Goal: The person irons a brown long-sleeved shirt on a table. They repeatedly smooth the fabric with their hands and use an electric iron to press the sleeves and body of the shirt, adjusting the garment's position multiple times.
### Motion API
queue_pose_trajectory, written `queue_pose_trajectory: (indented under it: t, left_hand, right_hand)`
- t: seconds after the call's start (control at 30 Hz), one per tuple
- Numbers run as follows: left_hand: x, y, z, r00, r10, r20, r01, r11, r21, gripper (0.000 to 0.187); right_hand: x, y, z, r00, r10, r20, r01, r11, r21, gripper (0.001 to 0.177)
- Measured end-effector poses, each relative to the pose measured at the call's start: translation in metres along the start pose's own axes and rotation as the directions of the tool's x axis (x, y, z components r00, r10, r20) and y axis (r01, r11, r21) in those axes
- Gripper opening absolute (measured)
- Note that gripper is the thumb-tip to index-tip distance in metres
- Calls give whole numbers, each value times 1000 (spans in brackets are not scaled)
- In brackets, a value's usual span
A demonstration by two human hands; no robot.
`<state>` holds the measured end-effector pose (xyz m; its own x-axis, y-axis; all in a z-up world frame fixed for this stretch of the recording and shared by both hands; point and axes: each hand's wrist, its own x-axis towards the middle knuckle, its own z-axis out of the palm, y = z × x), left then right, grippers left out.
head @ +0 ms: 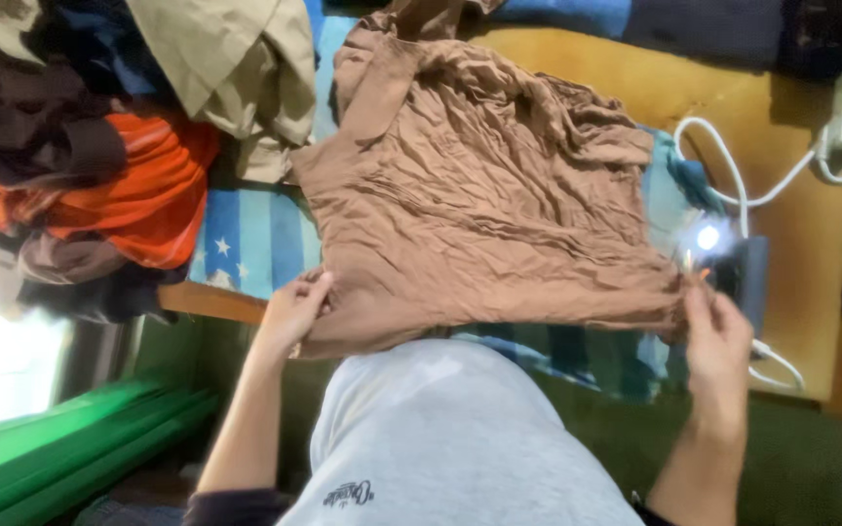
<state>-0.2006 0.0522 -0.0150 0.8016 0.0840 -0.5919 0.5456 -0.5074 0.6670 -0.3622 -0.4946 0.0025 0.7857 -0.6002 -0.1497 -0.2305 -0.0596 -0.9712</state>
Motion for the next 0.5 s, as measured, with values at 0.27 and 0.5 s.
queue_pose_trajectory:
  t: [0.27,0.5]
  left_hand:
    - [6,38,29,699,637,-326,-416,732,539,39]
    - [11,14,25,811,354,-465,-405,914,-11,40]
  right_hand:
    - [-3,10,-14,994,94,63,-82,982,-172,28]
    - [-8,15,-42,963,251,103,-269,928,257,28]
